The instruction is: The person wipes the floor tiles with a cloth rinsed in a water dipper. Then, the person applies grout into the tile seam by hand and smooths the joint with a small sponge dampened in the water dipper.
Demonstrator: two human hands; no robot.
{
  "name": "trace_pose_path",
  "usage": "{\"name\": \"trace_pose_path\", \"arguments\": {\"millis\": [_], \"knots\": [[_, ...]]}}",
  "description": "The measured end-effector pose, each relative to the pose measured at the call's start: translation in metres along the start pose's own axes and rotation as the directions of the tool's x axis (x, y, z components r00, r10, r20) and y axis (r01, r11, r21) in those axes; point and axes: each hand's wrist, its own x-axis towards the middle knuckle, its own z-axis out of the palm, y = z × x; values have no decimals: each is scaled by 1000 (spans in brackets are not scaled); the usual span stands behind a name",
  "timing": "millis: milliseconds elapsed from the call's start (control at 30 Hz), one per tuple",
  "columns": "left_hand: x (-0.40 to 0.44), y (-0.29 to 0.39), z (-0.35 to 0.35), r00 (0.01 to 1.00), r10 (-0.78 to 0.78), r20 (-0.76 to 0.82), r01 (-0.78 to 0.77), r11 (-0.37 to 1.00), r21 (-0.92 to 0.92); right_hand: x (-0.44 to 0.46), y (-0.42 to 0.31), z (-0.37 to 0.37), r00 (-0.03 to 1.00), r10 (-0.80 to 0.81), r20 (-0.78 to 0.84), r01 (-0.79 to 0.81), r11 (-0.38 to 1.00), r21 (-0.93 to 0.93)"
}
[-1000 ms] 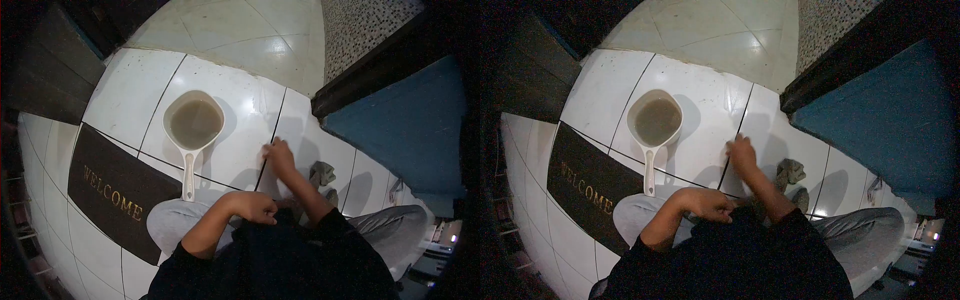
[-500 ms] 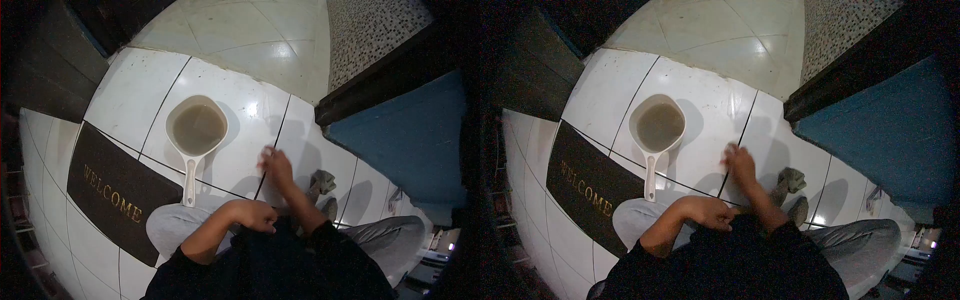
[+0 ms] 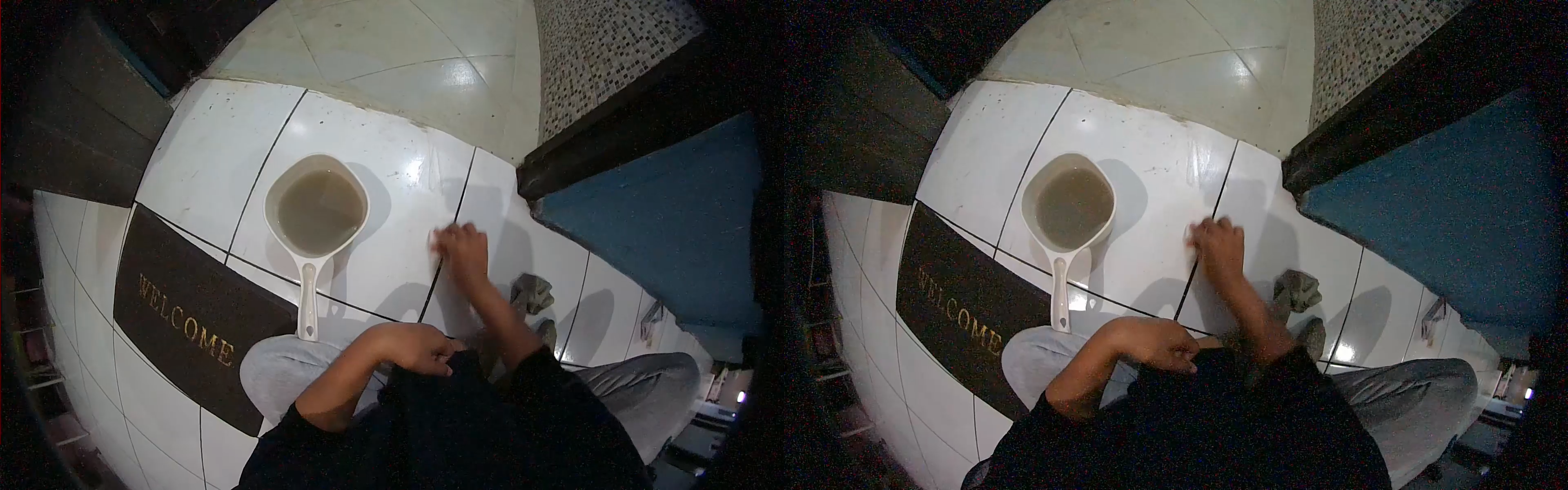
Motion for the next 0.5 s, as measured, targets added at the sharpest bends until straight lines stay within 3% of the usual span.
{"name": "trace_pose_path", "arguments": {"millis": [133,167,200,233,300,433,500], "knots": [[-1,2,0,999,-48,-26,49,998,39,55,29,-2,987,153,-40,-153,988,-4],[0,-2,3,986,-146,-74,153,984,90,61,31,-2,980,199,-23,-198,980,26],[1,-5,5,963,-238,-128,255,957,136,55,26,-2,980,197,-28,-196,980,22],[2,-7,5,963,-234,-134,252,958,139,41,14,-1,986,161,45,-160,987,-17],[4,-11,8,885,-437,-161,464,807,366,0,-16,6,988,85,131,-80,996,-40],[7,-15,12,821,-526,-222,571,740,356,-20,-31,-7,997,41,72,-48,995,91],[7,-16,12,736,-608,-299,677,657,331,10,-18,-11,988,109,112,-112,994,17]]}}
